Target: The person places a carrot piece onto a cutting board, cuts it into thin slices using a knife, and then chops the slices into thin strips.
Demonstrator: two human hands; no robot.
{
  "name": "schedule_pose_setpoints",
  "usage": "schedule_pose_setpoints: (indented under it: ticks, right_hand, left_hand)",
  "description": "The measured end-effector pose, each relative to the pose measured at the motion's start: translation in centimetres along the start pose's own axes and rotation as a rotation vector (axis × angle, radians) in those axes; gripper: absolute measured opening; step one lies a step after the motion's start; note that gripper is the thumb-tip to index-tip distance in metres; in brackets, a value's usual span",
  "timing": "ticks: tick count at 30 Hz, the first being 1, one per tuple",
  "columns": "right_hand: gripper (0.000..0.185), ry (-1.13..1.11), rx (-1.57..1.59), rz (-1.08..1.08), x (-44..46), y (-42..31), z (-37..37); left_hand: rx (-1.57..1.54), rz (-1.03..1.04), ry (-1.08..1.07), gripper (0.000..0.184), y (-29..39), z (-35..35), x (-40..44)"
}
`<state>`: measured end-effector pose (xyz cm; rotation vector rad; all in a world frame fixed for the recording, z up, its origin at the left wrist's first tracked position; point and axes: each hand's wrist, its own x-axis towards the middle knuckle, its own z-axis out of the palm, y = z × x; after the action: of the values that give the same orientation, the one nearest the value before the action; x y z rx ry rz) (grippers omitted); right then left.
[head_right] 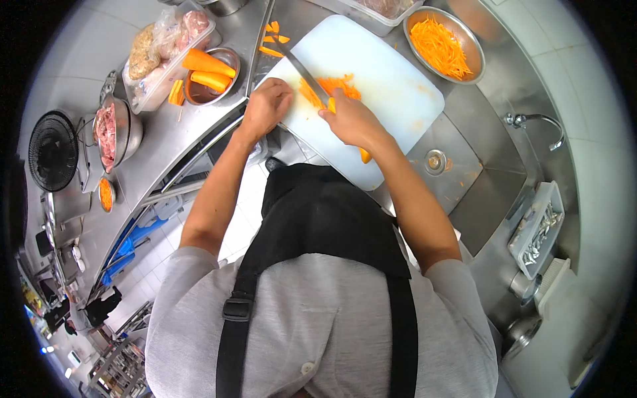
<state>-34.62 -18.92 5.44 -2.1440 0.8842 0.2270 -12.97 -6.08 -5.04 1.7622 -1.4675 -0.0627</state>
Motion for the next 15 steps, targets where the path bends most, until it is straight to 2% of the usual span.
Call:
schedule_pose_setpoints:
  ticks: [1,2,5,6,9,12,15]
  right_hand:
    - [0.044,0.051,-0.009,-0.032,-0.5,0.6,-0.2]
    - [0.045,0.102,-0.018,-0.064,-1.1,1.2,-0.2]
    - [0.045,0.305,-0.009,-0.288,-2.4,3.8,0.6]
    - [0.045,0.381,0.0,-0.384,-2.6,4.5,0.7]
    - [0.041,0.322,0.071,-0.27,-3.4,4.8,0.6]
    - [0.038,0.304,0.067,-0.267,-3.6,5.5,0.7]
    - [0.036,0.347,0.071,-0.292,-4.6,6.1,0.3]
  left_hand:
    - [0.007,-0.033,0.096,0.017,0.4,-0.3,-0.3]
    - [0.029,-0.124,0.113,0.036,1.0,-0.7,-0.9]
    - [0.174,-0.072,0.269,0.062,4.4,-0.9,-1.2]
    - [0.161,-0.063,0.176,0.082,4.8,-0.6,-1.4]
    - [0.221,-0.067,-0.068,0.087,8.8,1.2,-1.3]
    - [0.277,0.068,-0.266,0.093,10.8,3.4,-0.9]
    - [0.311,0.097,-0.319,0.096,10.5,4.9,-0.6]
